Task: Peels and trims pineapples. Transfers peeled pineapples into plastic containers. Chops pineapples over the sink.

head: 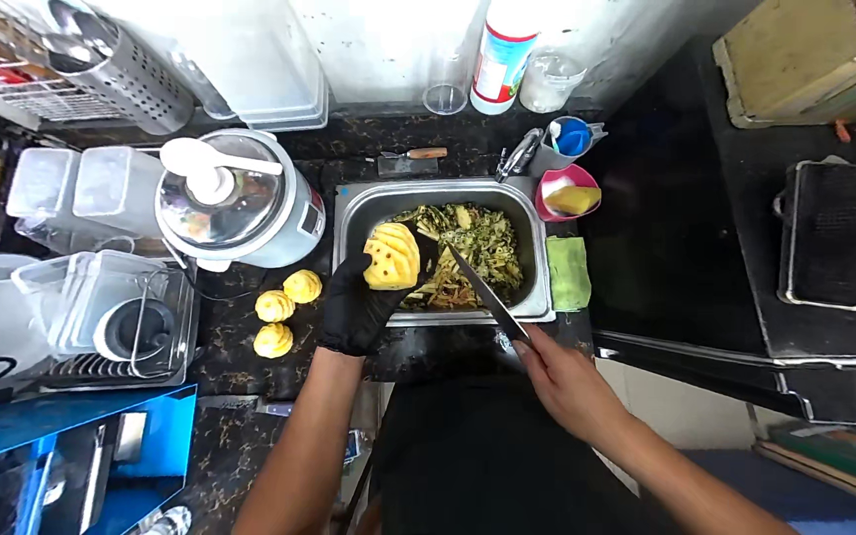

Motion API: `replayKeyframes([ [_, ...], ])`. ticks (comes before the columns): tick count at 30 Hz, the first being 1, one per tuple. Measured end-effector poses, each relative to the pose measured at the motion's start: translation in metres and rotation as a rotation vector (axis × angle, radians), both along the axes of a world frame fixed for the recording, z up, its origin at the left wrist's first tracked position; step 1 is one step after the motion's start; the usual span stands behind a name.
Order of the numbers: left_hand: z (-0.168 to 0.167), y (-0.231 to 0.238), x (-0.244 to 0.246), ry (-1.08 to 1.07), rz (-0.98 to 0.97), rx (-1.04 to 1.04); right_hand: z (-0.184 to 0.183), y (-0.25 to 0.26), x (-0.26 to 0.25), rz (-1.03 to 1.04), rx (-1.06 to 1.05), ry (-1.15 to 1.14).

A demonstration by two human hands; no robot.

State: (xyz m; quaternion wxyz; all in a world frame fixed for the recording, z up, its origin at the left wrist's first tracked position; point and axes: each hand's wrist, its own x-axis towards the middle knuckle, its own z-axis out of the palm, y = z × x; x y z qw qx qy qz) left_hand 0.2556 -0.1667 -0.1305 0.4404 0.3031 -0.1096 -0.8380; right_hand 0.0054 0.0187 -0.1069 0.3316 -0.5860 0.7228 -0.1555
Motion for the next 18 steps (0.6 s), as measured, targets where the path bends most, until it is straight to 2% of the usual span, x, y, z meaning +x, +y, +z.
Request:
replayKeyframes([
  [5,-0.004,0.004,-0.004,0.071,-0.065,-0.003,0.031,-0.005,0.014,0.052,-0.041,-0.180],
  [7,0.001,0.007,-0.007,0.015,-0.075,-0.023,0.033,-0.006,0.017,0.069,-0.052,-0.182],
  [11,-0.002,0.010,-0.011,-0.019,-0.069,-0.252,0.035,-0.006,0.022,0.071,-0.053,-0.182],
  [18,0.001,0.013,-0.015,-0.052,-0.060,-0.297,0.033,-0.007,0.024,0.099,-0.054,-0.160],
])
